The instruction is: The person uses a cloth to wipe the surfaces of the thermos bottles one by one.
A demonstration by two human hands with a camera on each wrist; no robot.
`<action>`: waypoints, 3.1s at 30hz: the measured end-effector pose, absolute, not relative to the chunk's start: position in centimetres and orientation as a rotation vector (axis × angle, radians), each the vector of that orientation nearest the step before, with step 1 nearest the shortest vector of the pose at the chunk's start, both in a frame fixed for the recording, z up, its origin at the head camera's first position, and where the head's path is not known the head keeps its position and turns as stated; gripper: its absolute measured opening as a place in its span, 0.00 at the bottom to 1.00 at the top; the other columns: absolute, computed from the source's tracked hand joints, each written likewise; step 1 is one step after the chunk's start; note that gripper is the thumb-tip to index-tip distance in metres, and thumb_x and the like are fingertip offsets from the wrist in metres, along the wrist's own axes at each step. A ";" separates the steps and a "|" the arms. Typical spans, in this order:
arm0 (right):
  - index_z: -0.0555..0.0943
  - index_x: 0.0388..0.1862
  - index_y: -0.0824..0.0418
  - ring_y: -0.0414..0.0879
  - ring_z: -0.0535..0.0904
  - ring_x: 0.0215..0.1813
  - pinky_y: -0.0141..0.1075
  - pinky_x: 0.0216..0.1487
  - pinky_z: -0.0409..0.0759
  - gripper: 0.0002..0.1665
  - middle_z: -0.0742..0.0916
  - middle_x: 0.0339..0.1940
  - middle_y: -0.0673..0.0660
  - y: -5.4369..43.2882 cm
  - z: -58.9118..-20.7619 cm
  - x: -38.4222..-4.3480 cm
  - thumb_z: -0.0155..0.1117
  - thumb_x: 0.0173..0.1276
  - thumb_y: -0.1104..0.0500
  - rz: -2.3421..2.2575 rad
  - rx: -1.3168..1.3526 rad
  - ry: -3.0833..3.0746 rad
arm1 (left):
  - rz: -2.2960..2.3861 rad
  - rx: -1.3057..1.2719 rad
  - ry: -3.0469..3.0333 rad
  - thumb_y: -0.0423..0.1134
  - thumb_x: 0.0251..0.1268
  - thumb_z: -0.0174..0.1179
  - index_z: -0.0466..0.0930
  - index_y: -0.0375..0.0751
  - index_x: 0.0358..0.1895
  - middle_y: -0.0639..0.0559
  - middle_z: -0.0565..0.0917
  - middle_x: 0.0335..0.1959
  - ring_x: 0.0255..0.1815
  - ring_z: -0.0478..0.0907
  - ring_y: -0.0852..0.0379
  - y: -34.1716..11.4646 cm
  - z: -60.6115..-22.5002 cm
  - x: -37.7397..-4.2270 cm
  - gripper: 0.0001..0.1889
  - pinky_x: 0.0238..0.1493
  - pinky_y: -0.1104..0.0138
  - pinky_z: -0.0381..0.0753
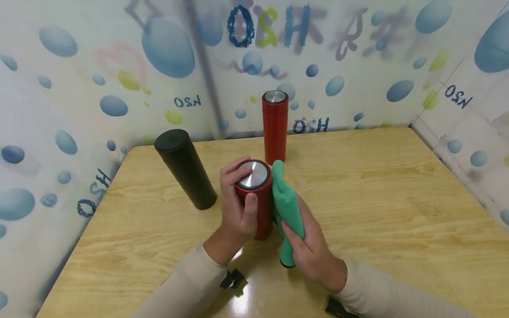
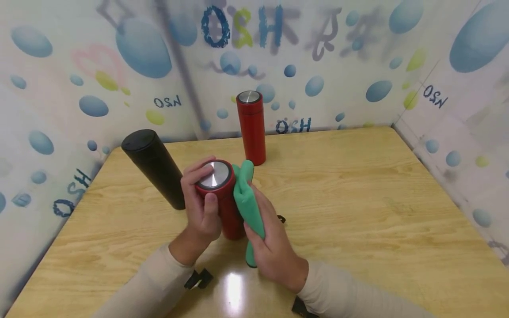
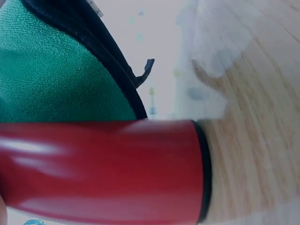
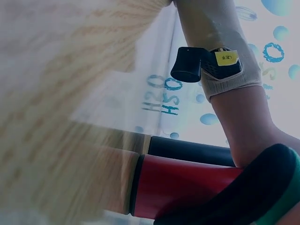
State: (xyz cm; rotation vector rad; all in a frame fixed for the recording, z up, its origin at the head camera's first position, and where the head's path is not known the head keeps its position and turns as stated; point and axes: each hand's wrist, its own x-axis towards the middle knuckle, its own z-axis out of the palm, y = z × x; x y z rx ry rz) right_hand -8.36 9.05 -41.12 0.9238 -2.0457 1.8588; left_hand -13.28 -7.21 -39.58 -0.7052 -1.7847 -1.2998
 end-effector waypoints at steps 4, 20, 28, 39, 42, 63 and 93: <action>0.55 0.80 0.62 0.45 0.65 0.77 0.32 0.76 0.63 0.42 0.69 0.75 0.63 9.0 -41.0 -8.5 0.48 0.68 0.79 1.831 0.918 -2.034 | -1.232 -0.688 -1.753 0.55 0.74 0.49 0.65 0.29 0.57 0.30 0.70 0.59 0.61 0.72 0.40 -7.1 -39.6 -13.4 0.29 0.59 0.64 0.80; 0.51 0.82 0.57 0.47 0.61 0.80 0.31 0.77 0.60 0.42 0.65 0.80 0.56 8.8 -41.1 -8.6 0.48 0.73 0.74 1.861 0.858 -2.102 | -1.273 -0.650 -1.679 0.59 0.66 0.59 0.71 0.25 0.57 0.32 0.75 0.49 0.52 0.74 0.43 -7.2 -39.5 -14.0 0.36 0.52 0.65 0.79; 0.53 0.80 0.62 0.45 0.63 0.78 0.30 0.77 0.61 0.41 0.67 0.78 0.62 9.0 -41.2 -8.4 0.48 0.70 0.77 1.821 0.903 -2.080 | -1.357 -0.681 -1.666 0.55 0.67 0.60 0.61 0.22 0.57 0.26 0.70 0.57 0.60 0.72 0.40 -6.8 -39.6 -13.8 0.36 0.60 0.63 0.80; 0.50 0.82 0.57 0.48 0.59 0.80 0.31 0.77 0.59 0.42 0.64 0.80 0.56 9.1 -41.3 -8.5 0.48 0.73 0.74 1.823 0.892 -2.135 | -1.390 -0.703 -1.673 0.52 0.69 0.61 0.57 0.22 0.58 0.28 0.72 0.61 0.62 0.72 0.38 -6.5 -39.5 -13.8 0.35 0.61 0.61 0.80; 0.50 0.82 0.56 0.49 0.59 0.80 0.30 0.77 0.59 0.41 0.63 0.80 0.55 9.1 -41.4 -8.6 0.48 0.74 0.73 1.837 0.881 -2.161 | -1.397 -0.702 -1.673 0.52 0.69 0.61 0.57 0.22 0.58 0.28 0.72 0.61 0.63 0.72 0.39 -6.5 -39.5 -13.8 0.36 0.61 0.61 0.80; 0.53 0.80 0.60 0.46 0.61 0.79 0.29 0.76 0.61 0.38 0.66 0.78 0.58 9.1 -41.5 -8.7 0.48 0.74 0.73 1.856 0.847 -2.167 | -1.428 -0.646 -1.760 0.56 0.68 0.60 0.56 0.26 0.61 0.29 0.72 0.58 0.59 0.75 0.44 -6.6 -40.4 -13.5 0.38 0.59 0.63 0.81; 0.54 0.79 0.64 0.43 0.64 0.77 0.28 0.74 0.63 0.37 0.68 0.77 0.62 9.1 -41.9 -8.9 0.49 0.74 0.73 1.863 0.828 -2.171 | -1.484 -0.653 -1.790 0.57 0.66 0.61 0.56 0.28 0.65 0.32 0.75 0.57 0.58 0.76 0.42 -6.6 -40.2 -13.6 0.40 0.58 0.60 0.82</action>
